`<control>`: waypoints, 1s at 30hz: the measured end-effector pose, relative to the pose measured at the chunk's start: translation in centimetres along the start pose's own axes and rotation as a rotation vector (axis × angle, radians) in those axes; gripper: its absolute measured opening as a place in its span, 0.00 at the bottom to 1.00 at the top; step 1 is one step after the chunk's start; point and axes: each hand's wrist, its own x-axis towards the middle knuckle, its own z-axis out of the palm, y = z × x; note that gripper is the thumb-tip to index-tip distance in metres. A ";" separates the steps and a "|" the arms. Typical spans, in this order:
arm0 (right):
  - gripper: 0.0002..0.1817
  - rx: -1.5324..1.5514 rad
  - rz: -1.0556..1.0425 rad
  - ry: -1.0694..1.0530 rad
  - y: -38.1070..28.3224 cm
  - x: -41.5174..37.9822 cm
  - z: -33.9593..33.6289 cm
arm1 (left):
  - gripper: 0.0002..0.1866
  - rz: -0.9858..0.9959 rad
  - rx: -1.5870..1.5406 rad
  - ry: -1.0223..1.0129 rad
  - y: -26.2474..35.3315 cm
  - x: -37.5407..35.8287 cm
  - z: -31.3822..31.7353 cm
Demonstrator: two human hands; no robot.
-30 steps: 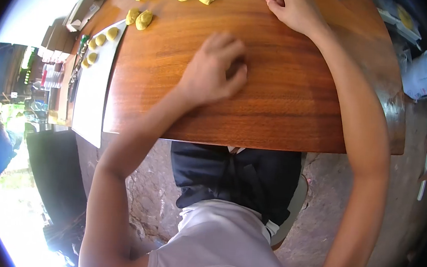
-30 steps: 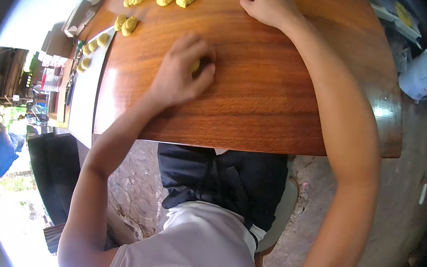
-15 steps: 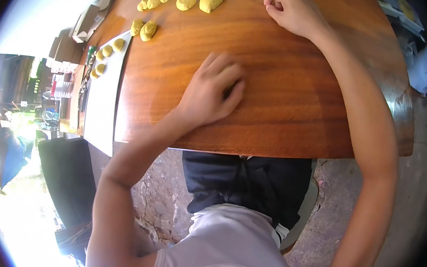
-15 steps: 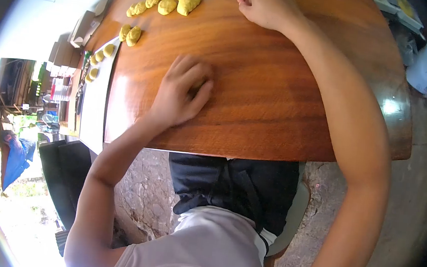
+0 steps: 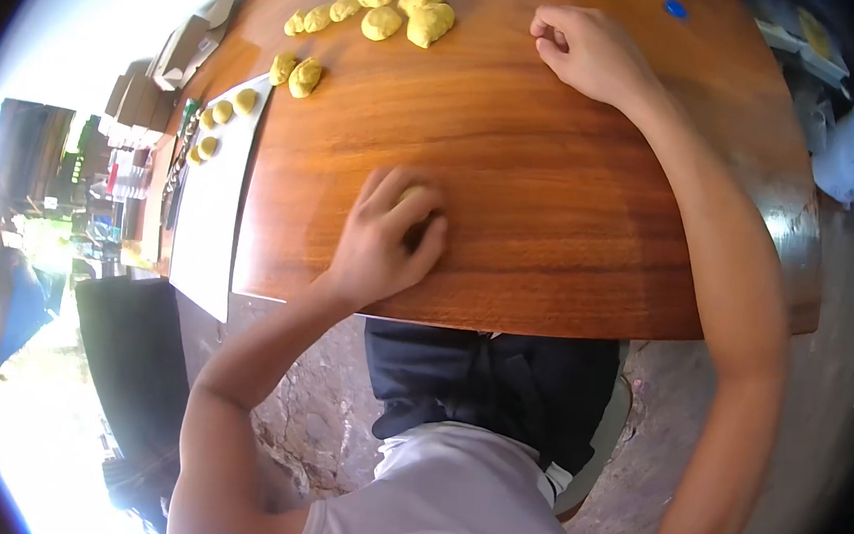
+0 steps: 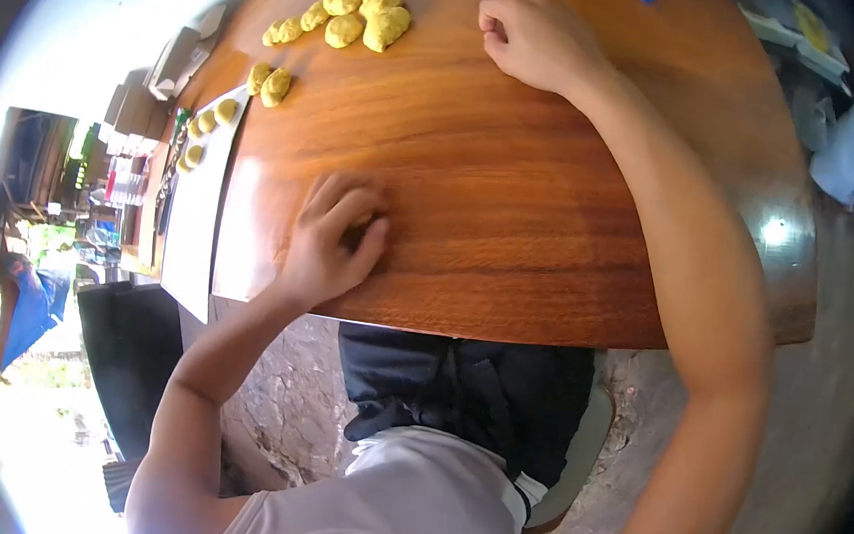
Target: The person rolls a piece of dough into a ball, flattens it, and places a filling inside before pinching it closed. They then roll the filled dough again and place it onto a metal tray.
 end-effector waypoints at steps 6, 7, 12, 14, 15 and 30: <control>0.05 -0.041 0.008 0.031 -0.8 0.0 -0.1 | 0.14 -0.060 -0.011 -0.062 -4.7 5.0 0.7; 0.06 -0.038 0.047 -0.013 -0.6 -0.1 -0.1 | 0.14 -0.057 -0.009 -0.061 -3.6 5.5 1.2; 0.06 -0.037 0.011 0.004 -0.4 -0.6 -0.4 | 0.16 -0.008 -0.101 -0.184 1.8 1.9 0.1; 0.07 -0.029 0.000 0.015 -0.3 -0.6 -0.2 | 0.16 -0.024 -0.072 -0.209 1.5 -0.2 -1.1; 0.06 -0.039 -0.025 0.039 -0.5 -0.2 -0.3 | 0.16 -0.053 -0.034 -0.219 1.4 -0.8 -1.4; 0.04 -0.028 -0.052 0.072 -0.3 -0.2 -0.6 | 0.23 -0.059 -0.091 -0.227 1.1 1.2 -0.4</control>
